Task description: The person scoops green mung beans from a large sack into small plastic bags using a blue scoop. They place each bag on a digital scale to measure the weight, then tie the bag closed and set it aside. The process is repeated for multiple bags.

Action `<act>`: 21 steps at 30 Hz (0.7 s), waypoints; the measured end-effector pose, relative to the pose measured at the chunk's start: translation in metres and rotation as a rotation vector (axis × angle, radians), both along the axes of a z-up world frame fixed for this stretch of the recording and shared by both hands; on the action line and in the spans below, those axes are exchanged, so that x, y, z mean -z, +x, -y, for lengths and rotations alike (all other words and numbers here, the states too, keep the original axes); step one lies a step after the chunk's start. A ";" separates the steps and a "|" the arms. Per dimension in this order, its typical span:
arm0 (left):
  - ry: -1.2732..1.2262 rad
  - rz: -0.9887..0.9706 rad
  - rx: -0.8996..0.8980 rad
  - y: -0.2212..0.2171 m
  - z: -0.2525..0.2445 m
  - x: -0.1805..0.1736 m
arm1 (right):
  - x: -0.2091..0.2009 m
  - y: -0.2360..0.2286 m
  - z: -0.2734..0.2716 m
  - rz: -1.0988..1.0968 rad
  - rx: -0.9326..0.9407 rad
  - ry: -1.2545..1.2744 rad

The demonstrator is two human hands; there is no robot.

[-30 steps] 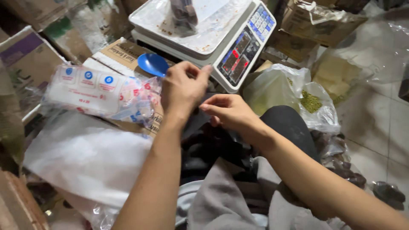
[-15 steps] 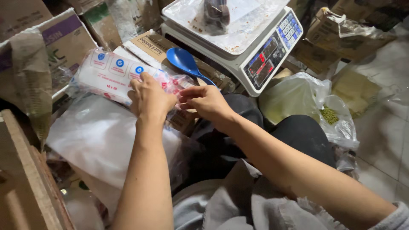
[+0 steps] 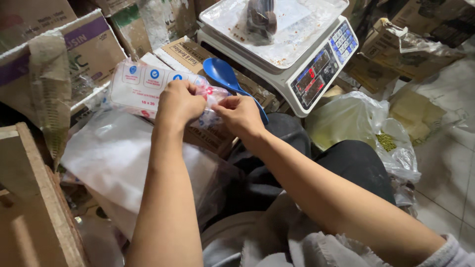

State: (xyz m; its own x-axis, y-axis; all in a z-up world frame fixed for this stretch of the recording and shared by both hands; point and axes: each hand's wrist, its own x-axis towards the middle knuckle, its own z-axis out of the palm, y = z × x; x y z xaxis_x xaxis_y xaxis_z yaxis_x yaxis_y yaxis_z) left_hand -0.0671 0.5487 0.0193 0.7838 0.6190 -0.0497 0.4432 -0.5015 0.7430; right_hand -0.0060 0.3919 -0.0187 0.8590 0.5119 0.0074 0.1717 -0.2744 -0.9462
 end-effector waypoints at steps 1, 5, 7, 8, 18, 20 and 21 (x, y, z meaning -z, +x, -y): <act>0.022 0.018 -0.007 0.001 0.002 0.001 | -0.001 0.001 0.002 -0.048 0.011 -0.006; 0.106 0.068 -0.016 0.003 0.011 -0.001 | -0.009 0.005 0.016 -0.187 0.013 0.099; 0.050 0.011 -0.004 0.003 0.015 -0.005 | -0.017 0.006 0.024 -0.244 0.015 0.123; 0.022 -0.018 0.003 0.003 0.017 -0.007 | -0.023 0.007 0.028 -0.280 0.032 0.090; 0.362 0.010 -0.071 -0.002 0.050 0.006 | -0.102 0.013 0.108 -0.443 0.109 0.120; 0.438 0.056 -0.054 0.000 0.058 0.004 | -0.117 0.016 0.125 -0.446 0.160 0.191; 0.403 0.069 -0.065 0.001 0.063 0.001 | -0.123 0.017 0.134 -0.447 0.186 0.227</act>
